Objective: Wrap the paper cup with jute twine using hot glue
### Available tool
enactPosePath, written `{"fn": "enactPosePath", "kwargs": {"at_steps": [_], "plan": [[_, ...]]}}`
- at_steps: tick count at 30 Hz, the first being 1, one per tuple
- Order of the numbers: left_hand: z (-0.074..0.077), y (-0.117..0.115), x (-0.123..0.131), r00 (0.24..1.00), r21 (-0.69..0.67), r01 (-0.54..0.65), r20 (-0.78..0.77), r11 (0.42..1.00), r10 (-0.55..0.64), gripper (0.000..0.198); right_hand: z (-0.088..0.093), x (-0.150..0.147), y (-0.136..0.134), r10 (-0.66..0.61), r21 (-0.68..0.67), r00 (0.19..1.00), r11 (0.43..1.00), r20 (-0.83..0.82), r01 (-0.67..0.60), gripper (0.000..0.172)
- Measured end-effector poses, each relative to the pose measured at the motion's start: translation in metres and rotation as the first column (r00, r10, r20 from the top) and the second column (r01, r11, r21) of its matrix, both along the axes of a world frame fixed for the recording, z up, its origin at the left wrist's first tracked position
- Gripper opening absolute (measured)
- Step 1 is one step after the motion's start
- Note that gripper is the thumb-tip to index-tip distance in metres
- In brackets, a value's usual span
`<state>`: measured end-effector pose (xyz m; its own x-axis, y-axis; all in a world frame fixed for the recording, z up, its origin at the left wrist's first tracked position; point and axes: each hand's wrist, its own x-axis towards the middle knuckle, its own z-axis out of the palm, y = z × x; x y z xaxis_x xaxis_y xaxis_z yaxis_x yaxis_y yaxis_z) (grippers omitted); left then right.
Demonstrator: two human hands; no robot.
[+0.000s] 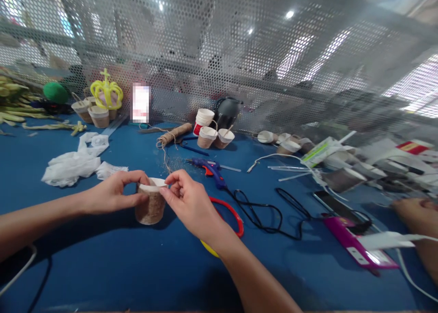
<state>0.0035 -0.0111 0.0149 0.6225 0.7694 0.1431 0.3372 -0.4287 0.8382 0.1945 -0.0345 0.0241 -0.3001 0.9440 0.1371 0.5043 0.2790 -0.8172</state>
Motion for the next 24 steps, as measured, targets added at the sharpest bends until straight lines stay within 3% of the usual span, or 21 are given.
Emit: {"fn": "enactPosePath", "kwargs": {"at_steps": [11,24], "plan": [[-0.0010,0.0018,-0.0014,1.000,-0.008,0.002,0.011,1.000,-0.002,0.012,0.0086,-0.0033,-0.0050,-0.027,0.053,0.999,0.998,0.043,0.025,0.017],[-0.0012,0.0013,-0.0013,0.999,-0.021,-0.011,0.036,1.000,0.012,0.009,0.0041,-0.0037,-0.0007,-0.038,0.035,0.996,0.999,0.078,0.035,0.018]]}}
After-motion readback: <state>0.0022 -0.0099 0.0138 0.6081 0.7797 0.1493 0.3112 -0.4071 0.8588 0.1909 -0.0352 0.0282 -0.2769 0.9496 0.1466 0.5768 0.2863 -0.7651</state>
